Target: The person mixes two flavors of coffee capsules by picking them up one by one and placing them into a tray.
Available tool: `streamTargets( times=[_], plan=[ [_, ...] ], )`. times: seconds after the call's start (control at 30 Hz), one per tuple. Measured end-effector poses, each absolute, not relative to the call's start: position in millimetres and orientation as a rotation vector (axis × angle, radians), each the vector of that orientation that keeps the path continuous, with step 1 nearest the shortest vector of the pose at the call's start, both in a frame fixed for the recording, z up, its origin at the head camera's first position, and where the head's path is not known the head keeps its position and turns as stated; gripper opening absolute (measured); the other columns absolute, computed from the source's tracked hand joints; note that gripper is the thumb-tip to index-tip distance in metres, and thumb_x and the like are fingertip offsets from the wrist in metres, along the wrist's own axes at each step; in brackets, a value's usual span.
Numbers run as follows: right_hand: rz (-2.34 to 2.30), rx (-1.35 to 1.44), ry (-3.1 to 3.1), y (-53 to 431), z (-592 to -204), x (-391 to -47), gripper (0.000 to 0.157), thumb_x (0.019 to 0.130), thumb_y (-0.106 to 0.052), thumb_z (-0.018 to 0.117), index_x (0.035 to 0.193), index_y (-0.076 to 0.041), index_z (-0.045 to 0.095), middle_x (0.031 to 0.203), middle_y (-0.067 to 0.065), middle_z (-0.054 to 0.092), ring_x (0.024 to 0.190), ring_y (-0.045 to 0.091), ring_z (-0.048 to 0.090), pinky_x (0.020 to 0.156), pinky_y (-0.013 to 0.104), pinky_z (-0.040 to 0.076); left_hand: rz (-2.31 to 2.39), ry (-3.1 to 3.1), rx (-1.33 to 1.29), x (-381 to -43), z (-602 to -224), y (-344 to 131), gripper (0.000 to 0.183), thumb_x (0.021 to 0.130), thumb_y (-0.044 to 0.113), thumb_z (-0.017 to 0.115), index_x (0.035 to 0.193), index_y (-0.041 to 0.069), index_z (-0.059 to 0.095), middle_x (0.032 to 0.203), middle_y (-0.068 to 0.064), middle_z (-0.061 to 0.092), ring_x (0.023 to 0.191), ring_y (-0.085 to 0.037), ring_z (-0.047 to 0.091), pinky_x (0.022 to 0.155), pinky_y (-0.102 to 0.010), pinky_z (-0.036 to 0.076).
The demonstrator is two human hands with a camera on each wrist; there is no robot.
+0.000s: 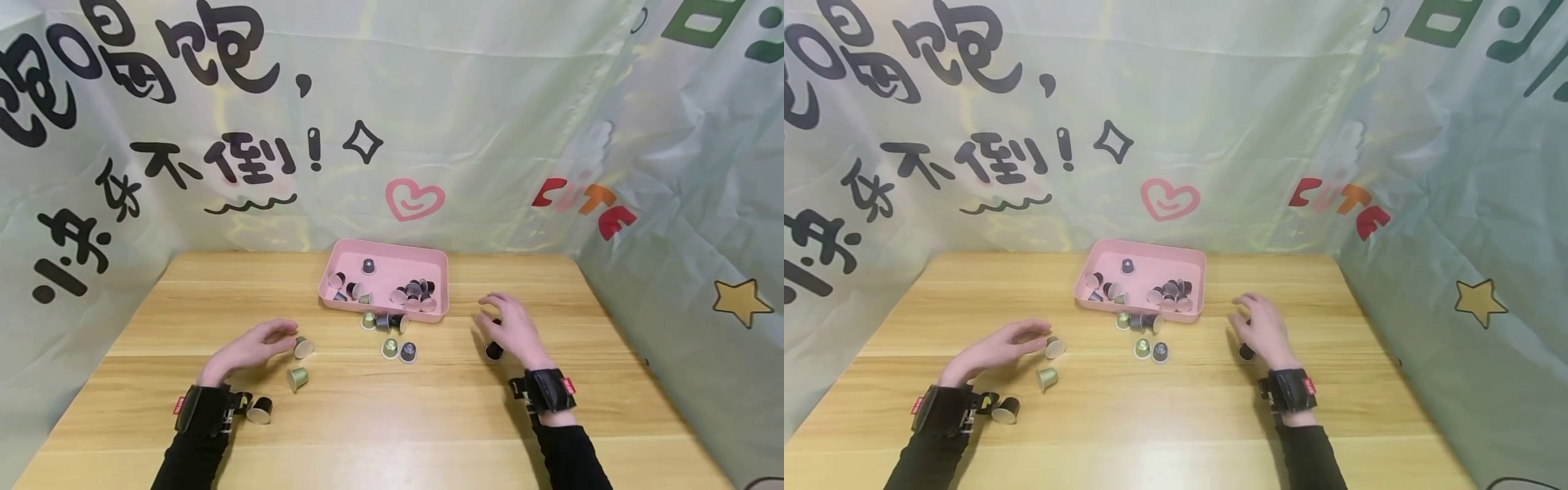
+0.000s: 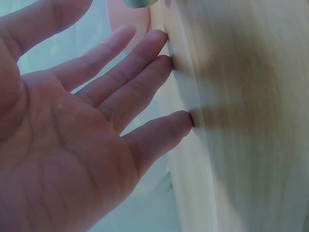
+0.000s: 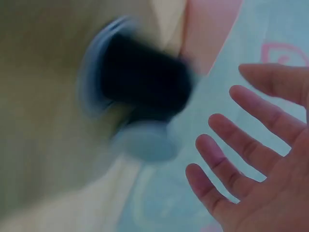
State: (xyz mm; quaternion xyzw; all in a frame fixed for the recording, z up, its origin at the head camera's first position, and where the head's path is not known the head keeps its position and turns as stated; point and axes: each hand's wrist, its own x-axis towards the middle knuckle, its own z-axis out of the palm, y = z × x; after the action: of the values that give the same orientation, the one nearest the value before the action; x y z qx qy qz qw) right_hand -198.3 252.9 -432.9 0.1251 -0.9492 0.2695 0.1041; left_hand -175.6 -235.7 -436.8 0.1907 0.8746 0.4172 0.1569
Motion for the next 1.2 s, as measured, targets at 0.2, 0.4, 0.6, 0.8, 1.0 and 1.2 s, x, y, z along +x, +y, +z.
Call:
streamTargets(
  times=[0.2, 0.4, 0.6, 0.8, 1.0, 1.2],
  plan=[
    [0.795, 0.288, -2.865, 275, -443, -181, 0.046, 0.096, -0.025, 0.067, 0.133, 0.002, 0.06, 0.136, 0.029, 0.056, 0.127, 0.051, 0.05, 0.106, 0.067, 0.039, 1.183, 2.504, 0.548, -176, -437, -236, 0.053, 0.103, 0.023, 0.056, 0.14, -0.012, 0.045, 0.143, -0.035, 0.05, 0.137, -0.052, 0.044, 0.116, -0.063, 0.036],
    [0.8, 0.284, -2.902, 278, -447, -177, 0.051, 0.095, -0.028, 0.068, 0.136, 0.001, 0.057, 0.135, 0.029, 0.055, 0.127, 0.052, 0.049, 0.107, 0.068, 0.037, 1.17, 2.514, 0.535, -175, -438, -236, 0.052, 0.103, 0.023, 0.057, 0.141, -0.011, 0.046, 0.144, -0.034, 0.05, 0.137, -0.051, 0.044, 0.116, -0.063, 0.036],
    [0.79, 0.291, -2.92, 278, -446, -181, 0.045, 0.096, -0.021, 0.067, 0.133, 0.003, 0.059, 0.131, 0.029, 0.058, 0.113, 0.045, 0.058, 0.097, 0.062, 0.047, 1.161, 2.522, 0.539, -175, -437, -235, 0.052, 0.103, 0.023, 0.057, 0.14, -0.011, 0.047, 0.143, -0.033, 0.051, 0.137, -0.051, 0.045, 0.115, -0.063, 0.036],
    [0.749, 0.308, -2.959, 278, -449, -192, 0.043, 0.095, -0.02, 0.067, 0.13, 0.004, 0.061, 0.123, 0.028, 0.063, 0.105, 0.041, 0.063, 0.091, 0.058, 0.052, 1.17, 2.517, 0.541, -175, -438, -235, 0.051, 0.103, 0.022, 0.056, 0.14, -0.011, 0.047, 0.144, -0.034, 0.05, 0.138, -0.052, 0.044, 0.116, -0.063, 0.035],
    [0.797, 0.304, -3.012, 276, -449, -197, 0.042, 0.096, -0.02, 0.064, 0.13, 0.004, 0.061, 0.126, 0.03, 0.06, 0.11, 0.044, 0.065, 0.095, 0.058, 0.052, 1.161, 2.525, 0.544, -175, -438, -235, 0.051, 0.103, 0.023, 0.056, 0.14, -0.01, 0.047, 0.143, -0.033, 0.051, 0.137, -0.051, 0.045, 0.115, -0.063, 0.036],
    [0.823, 0.301, -3.041, 275, -449, -199, 0.038, 0.096, -0.017, 0.064, 0.128, 0.003, 0.062, 0.125, 0.029, 0.06, 0.107, 0.042, 0.067, 0.092, 0.056, 0.054, 1.187, 2.504, 0.539, -176, -438, -236, 0.051, 0.103, 0.022, 0.056, 0.14, -0.012, 0.046, 0.143, -0.034, 0.05, 0.137, -0.052, 0.044, 0.116, -0.063, 0.035]
  ],
)
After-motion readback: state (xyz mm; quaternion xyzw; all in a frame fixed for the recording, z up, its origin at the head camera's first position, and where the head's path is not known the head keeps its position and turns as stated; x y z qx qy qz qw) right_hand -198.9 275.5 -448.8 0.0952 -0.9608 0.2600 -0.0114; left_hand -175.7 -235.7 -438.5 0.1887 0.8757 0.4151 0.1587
